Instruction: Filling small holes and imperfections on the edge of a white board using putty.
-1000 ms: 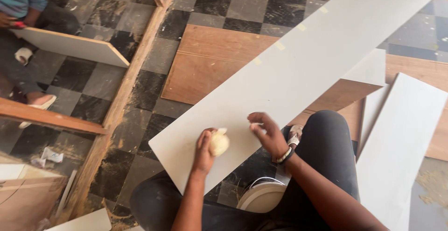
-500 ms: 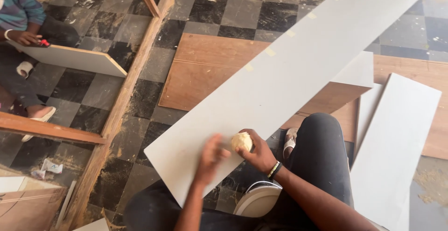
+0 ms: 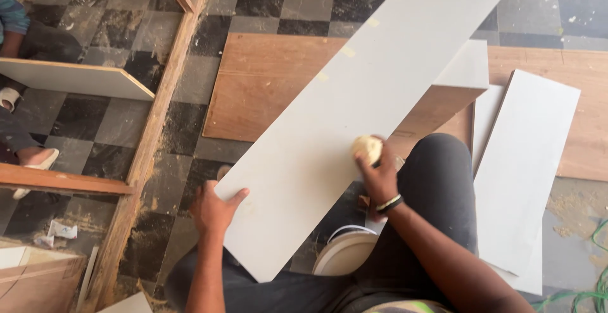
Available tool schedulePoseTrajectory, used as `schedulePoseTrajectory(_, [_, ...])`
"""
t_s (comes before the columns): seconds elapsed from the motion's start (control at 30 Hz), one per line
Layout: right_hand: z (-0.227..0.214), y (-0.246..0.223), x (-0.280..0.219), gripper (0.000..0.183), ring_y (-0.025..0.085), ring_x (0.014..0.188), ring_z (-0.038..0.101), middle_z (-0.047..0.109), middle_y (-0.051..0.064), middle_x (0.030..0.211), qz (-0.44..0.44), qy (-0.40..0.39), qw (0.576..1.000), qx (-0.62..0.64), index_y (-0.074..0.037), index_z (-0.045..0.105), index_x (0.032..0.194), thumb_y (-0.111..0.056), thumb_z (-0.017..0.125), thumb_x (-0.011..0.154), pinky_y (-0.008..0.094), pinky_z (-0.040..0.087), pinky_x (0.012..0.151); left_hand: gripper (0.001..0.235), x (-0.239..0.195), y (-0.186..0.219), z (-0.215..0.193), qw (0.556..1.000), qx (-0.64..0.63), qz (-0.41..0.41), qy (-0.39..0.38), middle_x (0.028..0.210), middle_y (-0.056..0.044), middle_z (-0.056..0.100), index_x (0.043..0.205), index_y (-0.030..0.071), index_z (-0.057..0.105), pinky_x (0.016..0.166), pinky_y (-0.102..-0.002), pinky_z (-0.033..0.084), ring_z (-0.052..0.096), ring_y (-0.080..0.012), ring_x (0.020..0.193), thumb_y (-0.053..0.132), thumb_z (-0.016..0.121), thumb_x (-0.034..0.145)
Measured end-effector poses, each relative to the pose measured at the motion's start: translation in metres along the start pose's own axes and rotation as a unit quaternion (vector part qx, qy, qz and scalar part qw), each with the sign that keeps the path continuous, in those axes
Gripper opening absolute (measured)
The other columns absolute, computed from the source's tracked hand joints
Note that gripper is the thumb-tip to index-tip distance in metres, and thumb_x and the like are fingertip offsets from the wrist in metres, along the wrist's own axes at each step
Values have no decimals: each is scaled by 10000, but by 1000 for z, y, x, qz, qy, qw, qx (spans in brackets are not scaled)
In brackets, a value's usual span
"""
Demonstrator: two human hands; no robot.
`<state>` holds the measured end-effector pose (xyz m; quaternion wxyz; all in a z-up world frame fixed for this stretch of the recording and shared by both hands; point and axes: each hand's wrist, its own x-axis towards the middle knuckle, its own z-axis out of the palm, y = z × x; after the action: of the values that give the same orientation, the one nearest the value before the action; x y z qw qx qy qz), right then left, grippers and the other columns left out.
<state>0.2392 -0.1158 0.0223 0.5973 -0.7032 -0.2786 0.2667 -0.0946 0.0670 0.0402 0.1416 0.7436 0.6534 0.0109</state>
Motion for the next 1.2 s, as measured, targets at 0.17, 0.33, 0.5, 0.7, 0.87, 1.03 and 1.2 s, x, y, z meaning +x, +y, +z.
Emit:
schedulePoseTrajectory(0.17, [-8,18,7,558,182,1029,653,656,111,1174,-31,71,995,61,-45,497,1368,-240,756,914,325,576,847,757,-10,-4,16,993,-75,37,85,1123,-164,673,1104,73,649,924,-535,493,652,-372,1040,607,887,623])
schedulePoseTrajectory(0.33, [-11,14,4,544,210,1076,662,652,128,1195,-71,59,995,-48,-51,521,1357,-227,788,917,358,572,900,789,-6,4,24,996,-48,-4,73,1198,-186,637,1161,63,625,1020,-578,414,584,-414,1146,629,856,662])
schedulePoseTrajectory(0.5, [-14,-1,5,543,268,1096,660,619,163,1211,-114,-5,984,-139,-53,530,1342,-199,804,897,400,582,902,855,4,3,79,969,43,79,229,1364,-291,526,1369,-23,501,1117,-694,145,385,-496,1362,630,711,859])
schedulePoseTrajectory(0.7, [-11,0,19,594,307,1203,572,537,190,1298,-129,12,973,-189,-51,484,1400,-217,783,915,469,528,1012,815,1,36,41,980,8,68,186,1379,-321,493,1391,-42,435,1206,-633,68,367,-482,1395,585,669,925])
schedulePoseTrajectory(0.87, [-11,23,13,604,350,1254,513,511,198,1310,-179,9,957,-230,-27,486,1403,-274,768,930,502,455,1063,719,5,26,36,989,-31,47,135,1226,-226,585,1262,43,539,1170,-606,210,510,-436,1227,616,708,861])
schedulePoseTrajectory(1.03, [4,11,13,579,361,1243,507,555,176,1290,-151,30,953,-261,-37,520,1374,-232,768,889,499,440,1086,698,16,13,39,993,-50,46,92,1220,-188,642,1286,86,584,1126,-555,306,558,-389,1193,641,699,879])
schedulePoseTrajectory(1.2, [5,8,19,633,353,1199,506,520,193,1269,-96,40,958,-267,-29,520,1363,-233,777,822,477,431,1053,718,27,13,28,995,-22,71,67,1236,-190,665,1295,77,594,1100,-561,306,567,-391,1199,639,699,860])
